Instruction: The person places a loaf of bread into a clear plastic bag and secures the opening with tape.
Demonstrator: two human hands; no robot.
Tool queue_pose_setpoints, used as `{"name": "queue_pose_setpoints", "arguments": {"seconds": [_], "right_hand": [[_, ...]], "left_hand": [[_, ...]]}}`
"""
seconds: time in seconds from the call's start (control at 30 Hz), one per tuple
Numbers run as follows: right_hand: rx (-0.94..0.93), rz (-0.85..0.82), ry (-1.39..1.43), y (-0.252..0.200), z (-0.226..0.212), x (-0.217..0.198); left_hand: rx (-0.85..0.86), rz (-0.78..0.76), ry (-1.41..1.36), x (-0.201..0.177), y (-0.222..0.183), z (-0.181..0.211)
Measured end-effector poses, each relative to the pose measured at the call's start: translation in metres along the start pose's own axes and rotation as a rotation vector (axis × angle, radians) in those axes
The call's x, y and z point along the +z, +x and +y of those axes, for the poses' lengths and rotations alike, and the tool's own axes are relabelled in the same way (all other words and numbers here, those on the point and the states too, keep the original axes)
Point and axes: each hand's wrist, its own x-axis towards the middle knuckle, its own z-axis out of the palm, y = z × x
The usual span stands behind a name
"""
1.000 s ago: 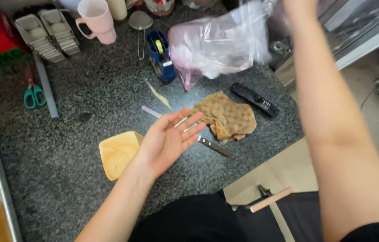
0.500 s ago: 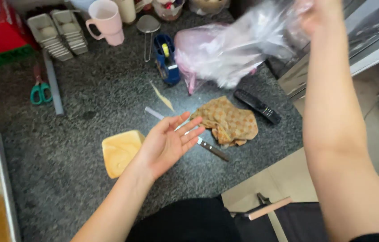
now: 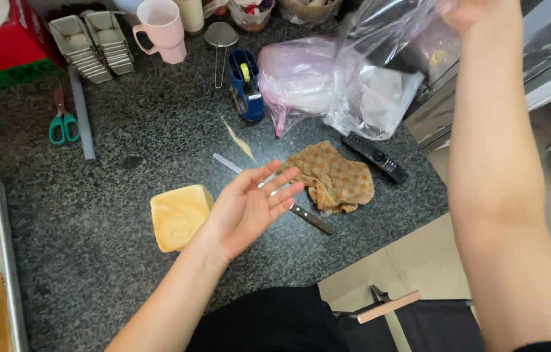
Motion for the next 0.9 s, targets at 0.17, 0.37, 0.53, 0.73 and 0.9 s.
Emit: {"name": "queue_pose_setpoints", "arguments": {"seconds": [0.17, 0.37, 0.53, 0.73, 0.9], "right_hand": [[0.13, -0.136, 0.266, -0.002, 0.021, 0.024], [0.291, -0.127, 0.416, -0.026, 0.098, 0.099], [0.459, -0.273, 0.471, -0.034, 0.139, 0.049], [-0.198, 0.306, -0.952, -0.1, 0.176, 0.121], [-0.595, 0.213, -1.267, -0.143, 0.21, 0.133]], "left_hand": [[0.156, 0.0, 0.105, -0.002, 0.004, 0.016], [0.228, 0.099, 0.404, -0.014, 0.014, 0.021], [0.384, 0.024, 0.229, -0.047, -0.003, 0.029], [0.836, 0.52, 0.584, -0.058, -0.06, 0.072], [0.862, 0.52, 0.651, -0.061, -0.087, 0.103]]}}
